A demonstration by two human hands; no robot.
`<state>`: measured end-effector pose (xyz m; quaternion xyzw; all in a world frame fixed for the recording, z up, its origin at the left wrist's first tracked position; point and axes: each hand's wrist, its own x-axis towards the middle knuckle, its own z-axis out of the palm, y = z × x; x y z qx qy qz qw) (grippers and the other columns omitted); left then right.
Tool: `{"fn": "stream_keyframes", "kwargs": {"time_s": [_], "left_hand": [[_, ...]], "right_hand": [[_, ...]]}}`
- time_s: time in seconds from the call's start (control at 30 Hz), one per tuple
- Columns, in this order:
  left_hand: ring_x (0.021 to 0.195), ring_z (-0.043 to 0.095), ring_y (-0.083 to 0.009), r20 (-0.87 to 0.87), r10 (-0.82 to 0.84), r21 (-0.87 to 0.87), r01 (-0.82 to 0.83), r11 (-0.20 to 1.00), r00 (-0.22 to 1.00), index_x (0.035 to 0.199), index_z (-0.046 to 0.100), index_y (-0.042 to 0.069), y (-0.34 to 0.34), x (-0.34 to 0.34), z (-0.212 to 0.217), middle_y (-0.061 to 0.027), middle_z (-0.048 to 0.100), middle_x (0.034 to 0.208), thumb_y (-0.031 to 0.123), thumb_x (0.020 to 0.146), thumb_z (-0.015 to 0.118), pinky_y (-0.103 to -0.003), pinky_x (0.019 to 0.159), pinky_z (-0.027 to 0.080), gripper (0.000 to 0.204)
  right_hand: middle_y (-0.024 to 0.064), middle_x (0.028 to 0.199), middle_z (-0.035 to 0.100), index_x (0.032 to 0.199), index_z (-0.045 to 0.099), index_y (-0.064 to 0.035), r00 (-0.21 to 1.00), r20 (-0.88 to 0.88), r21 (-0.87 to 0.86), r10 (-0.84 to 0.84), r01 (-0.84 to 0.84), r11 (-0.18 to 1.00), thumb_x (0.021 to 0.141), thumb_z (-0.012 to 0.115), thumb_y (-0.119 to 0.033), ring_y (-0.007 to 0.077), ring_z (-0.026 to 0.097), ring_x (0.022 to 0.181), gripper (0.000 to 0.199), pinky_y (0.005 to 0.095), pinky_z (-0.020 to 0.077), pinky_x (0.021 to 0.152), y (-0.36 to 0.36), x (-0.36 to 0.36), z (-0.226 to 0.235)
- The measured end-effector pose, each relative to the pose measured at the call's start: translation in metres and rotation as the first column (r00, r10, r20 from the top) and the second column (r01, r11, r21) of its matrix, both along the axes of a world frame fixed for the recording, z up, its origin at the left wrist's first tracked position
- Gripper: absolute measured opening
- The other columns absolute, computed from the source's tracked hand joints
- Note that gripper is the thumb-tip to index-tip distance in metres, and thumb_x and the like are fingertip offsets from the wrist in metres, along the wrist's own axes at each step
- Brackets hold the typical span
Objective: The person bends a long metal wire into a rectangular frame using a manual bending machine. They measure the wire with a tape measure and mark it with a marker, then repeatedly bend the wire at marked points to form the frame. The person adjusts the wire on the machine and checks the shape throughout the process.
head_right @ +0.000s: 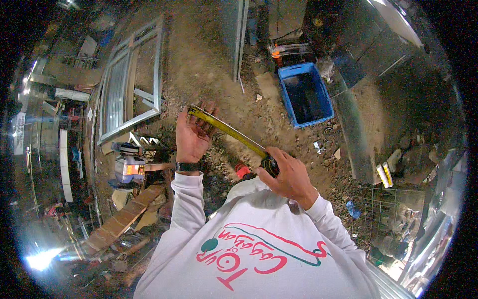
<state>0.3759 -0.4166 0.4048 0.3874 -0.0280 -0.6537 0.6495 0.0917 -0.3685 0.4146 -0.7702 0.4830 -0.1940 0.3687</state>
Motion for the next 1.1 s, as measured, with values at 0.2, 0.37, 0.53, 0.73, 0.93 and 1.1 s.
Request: {"fn": "stream_keyframes", "kwargs": {"time_s": [0.2,0.37,0.53,0.73,0.93,1.1], "left_hand": [[0.114,0.063,-0.0301,-0.005,0.041,0.079,-0.04,0.996,0.999,0.121,0.06,0.001,-0.005,-0.005,0.008,-0.0135,0.069,0.117,0.04,0.099,0.05,-0.049,0.099,0.051,0.045],[0.112,0.065,-0.028,0.024,0.04,0.035,-0.041,0.999,0.999,0.113,0.063,0.003,-0.005,0.003,-0.003,-0.0133,0.07,0.115,0.032,0.098,0.056,-0.047,0.1,0.053,0.034],[0.103,0.067,-0.0254,0.05,0.063,0.037,-0.065,0.997,0.997,0.114,0.061,0.005,-0.005,0.004,-0.008,-0.009,0.071,0.105,0.032,0.098,0.054,-0.047,0.097,0.053,0.032],[0.095,0.067,-0.0242,0.084,0.105,0.133,-0.115,0.984,0.991,0.107,0.065,0.006,-0.005,0.002,0.0,-0.0067,0.071,0.1,0.032,0.099,0.054,-0.047,0.096,0.054,0.03],[0.098,0.067,-0.0252,-0.083,0.1,0.039,-0.097,0.994,0.991,0.109,0.065,0.003,0.001,0.005,-0.001,-0.0077,0.072,0.101,0.035,0.099,0.055,-0.049,0.098,0.053,0.035],[0.105,0.066,-0.0265,-0.108,0.122,0.039,-0.118,0.992,0.987,0.113,0.064,0.002,0.002,0.003,-0.002,-0.0094,0.071,0.107,0.035,0.098,0.056,-0.048,0.099,0.052,0.037]], "right_hand": [[0.0222,0.103,0.067,0.126,0.054,-0.0024,0.999,-0.038,0.027,-0.001,0.002,1.0,0.083,0.069,-0.04,0.0402,0.067,0.088,0.06,0.0467,0.0533,0.077,0.002,-0.004,0.0],[0.0232,0.103,0.067,0.126,0.054,-0.002,1.0,-0.021,-0.012,0.004,-0.004,1.0,0.083,0.069,-0.041,0.0394,0.067,0.088,0.061,0.0462,0.0534,0.078,0.007,-0.004,-0.003],[0.023,0.104,0.067,0.127,0.054,-0.0028,1.0,-0.022,0.056,0.017,-0.016,0.998,0.083,0.069,-0.042,0.0405,0.067,0.089,0.061,0.046,0.0533,0.079,0.008,-0.003,0.001],[0.0233,0.104,0.066,0.126,0.054,-0.0033,1.0,0.0,0.035,0.015,-0.015,0.999,0.083,0.069,-0.041,0.0411,0.067,0.089,0.06,0.0465,0.0532,0.079,0.012,-0.004,-0.002],[0.0238,0.105,0.066,0.127,0.053,-0.0031,0.999,0.041,0.104,0.018,-0.023,0.994,0.083,0.069,-0.041,0.0408,0.067,0.089,0.06,0.0466,0.0531,0.078,0.009,-0.002,-0.005],[0.0233,0.103,0.066,0.128,0.054,-0.0035,1.0,0.001,0.067,0.013,-0.013,0.998,0.083,0.069,-0.042,0.0402,0.067,0.087,0.061,0.0464,0.0535,0.076,0.01,-0.001,-0.003]]}}
